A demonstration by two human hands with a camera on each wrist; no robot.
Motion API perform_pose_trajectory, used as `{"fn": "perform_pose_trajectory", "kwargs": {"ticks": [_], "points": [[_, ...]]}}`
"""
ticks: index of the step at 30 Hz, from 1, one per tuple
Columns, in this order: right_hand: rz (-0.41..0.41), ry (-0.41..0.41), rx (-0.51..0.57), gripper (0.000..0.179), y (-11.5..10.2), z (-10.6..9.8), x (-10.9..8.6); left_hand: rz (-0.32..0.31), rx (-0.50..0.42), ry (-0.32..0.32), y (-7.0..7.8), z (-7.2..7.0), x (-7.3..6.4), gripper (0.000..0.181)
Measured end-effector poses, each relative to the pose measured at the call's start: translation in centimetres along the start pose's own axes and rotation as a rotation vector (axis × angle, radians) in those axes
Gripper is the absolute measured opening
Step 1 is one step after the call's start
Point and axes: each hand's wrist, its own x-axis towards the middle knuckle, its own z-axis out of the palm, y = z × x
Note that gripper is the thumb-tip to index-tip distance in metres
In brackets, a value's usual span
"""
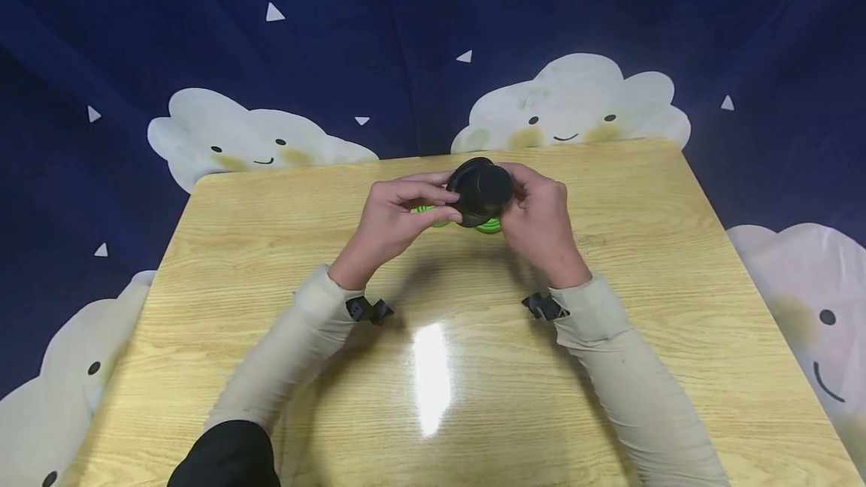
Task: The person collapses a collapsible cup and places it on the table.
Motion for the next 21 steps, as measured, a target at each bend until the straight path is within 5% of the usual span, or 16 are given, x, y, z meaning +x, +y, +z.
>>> {"fn": "perform_pose_trajectory", "kwargs": {"ticks": [9, 16, 21], "points": [[0.01, 0.04, 0.011, 0.017, -0.1, 0.1, 0.0, 0.063, 0.194, 0.075, -0.2, 0.6, 0.1, 0.018], [-0.008, 0.053, 0.009, 0.021, -0.4, 0.3, 0.0, -0.072, 0.171, 0.182, -0.1, 1.1, 0.4, 0.012], [0.076, 0.037, 0.151, 0.021, -0.4, 0.3, -0.1, -0.189, 0.059, 0.264, -0.2, 1.2, 0.5, 0.011]]}}
